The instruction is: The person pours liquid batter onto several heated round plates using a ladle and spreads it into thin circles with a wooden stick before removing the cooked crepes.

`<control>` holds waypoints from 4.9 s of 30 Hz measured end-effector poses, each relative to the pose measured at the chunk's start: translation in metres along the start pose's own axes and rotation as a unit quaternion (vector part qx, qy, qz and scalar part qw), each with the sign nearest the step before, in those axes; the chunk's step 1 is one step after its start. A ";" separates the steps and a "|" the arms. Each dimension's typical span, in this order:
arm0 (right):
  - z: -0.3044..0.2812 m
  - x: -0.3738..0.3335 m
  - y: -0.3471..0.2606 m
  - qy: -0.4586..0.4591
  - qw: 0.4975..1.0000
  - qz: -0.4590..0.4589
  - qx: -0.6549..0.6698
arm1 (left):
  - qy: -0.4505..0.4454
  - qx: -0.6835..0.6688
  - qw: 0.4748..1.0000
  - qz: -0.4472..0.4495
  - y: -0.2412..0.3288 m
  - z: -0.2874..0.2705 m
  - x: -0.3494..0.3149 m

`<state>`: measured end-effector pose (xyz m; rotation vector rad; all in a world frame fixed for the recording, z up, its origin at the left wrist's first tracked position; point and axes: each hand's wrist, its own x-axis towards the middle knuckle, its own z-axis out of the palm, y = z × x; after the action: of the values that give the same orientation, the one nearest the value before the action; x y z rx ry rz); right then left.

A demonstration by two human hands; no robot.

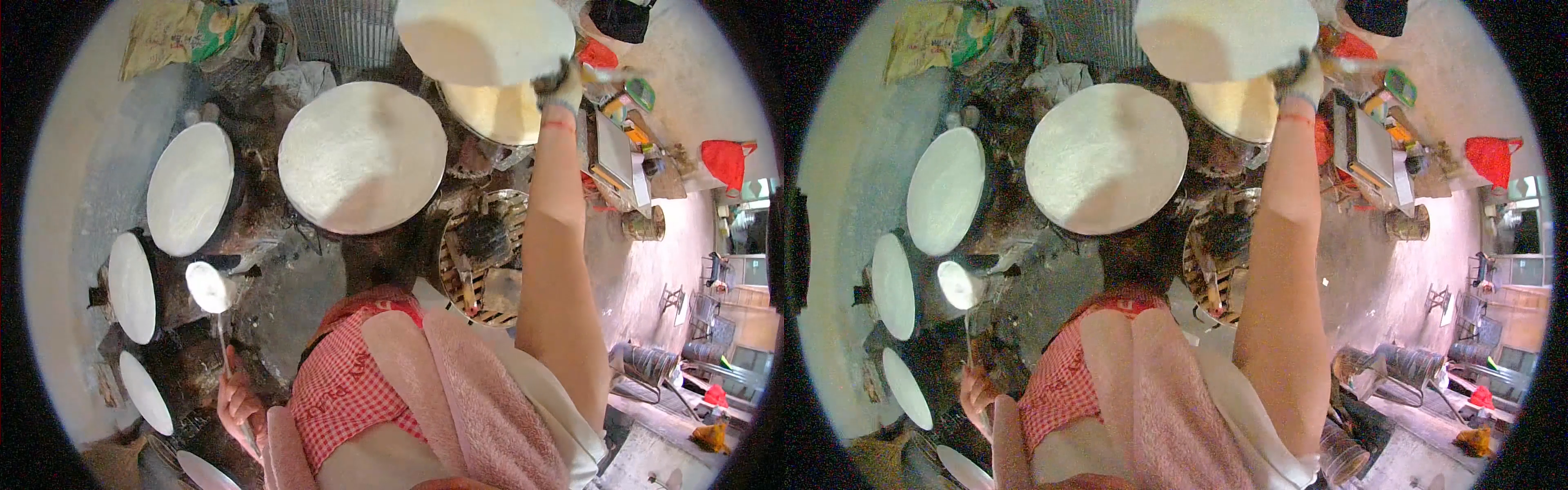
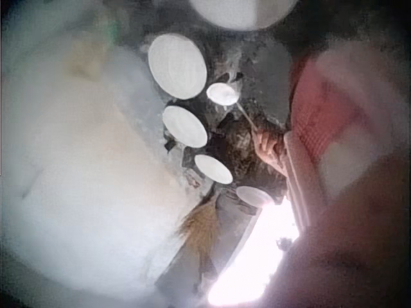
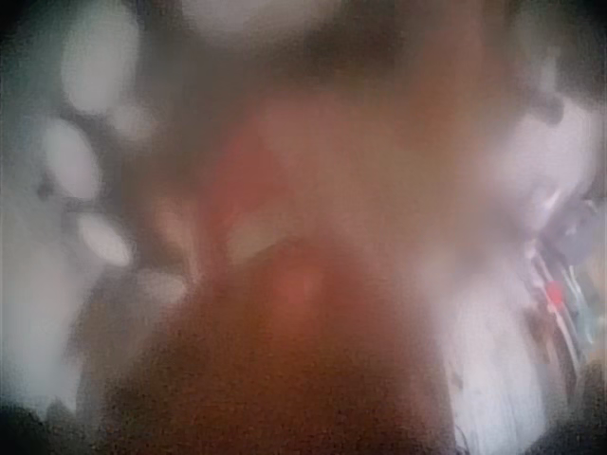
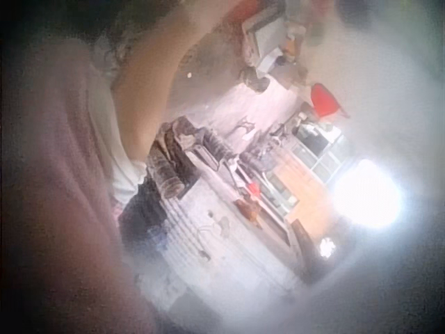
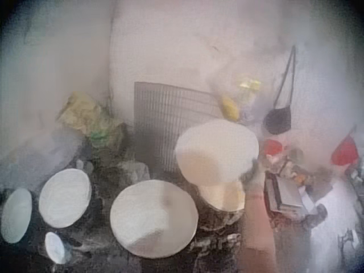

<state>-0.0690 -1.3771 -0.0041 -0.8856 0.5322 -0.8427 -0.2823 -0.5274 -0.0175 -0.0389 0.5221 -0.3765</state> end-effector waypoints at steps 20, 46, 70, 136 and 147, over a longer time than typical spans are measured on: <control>-0.086 -0.145 0.170 0.198 0.901 -0.151 -0.354 | -0.057 -0.090 0.994 -0.036 0.011 0.103 0.008; 0.369 -1.269 0.428 -0.918 0.313 0.122 -0.210 | 0.633 0.563 0.177 0.500 0.472 -0.212 -0.566; 0.455 -1.522 0.584 -0.963 0.144 -0.017 -0.228 | 0.579 -0.087 0.412 0.699 0.471 -0.417 -0.583; 0.493 -1.557 0.586 -0.931 0.046 0.241 -0.269 | 0.194 -0.480 0.338 0.786 0.296 -0.391 -0.522; 0.474 -1.650 0.628 -0.993 0.047 0.089 -0.067 | 0.175 -0.477 0.311 0.803 0.283 -0.399 -0.531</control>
<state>-0.4194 0.4095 -0.1640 -1.1691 -1.8829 1.2707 -0.8079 -0.0490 -0.1465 -0.5589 0.8874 2.0921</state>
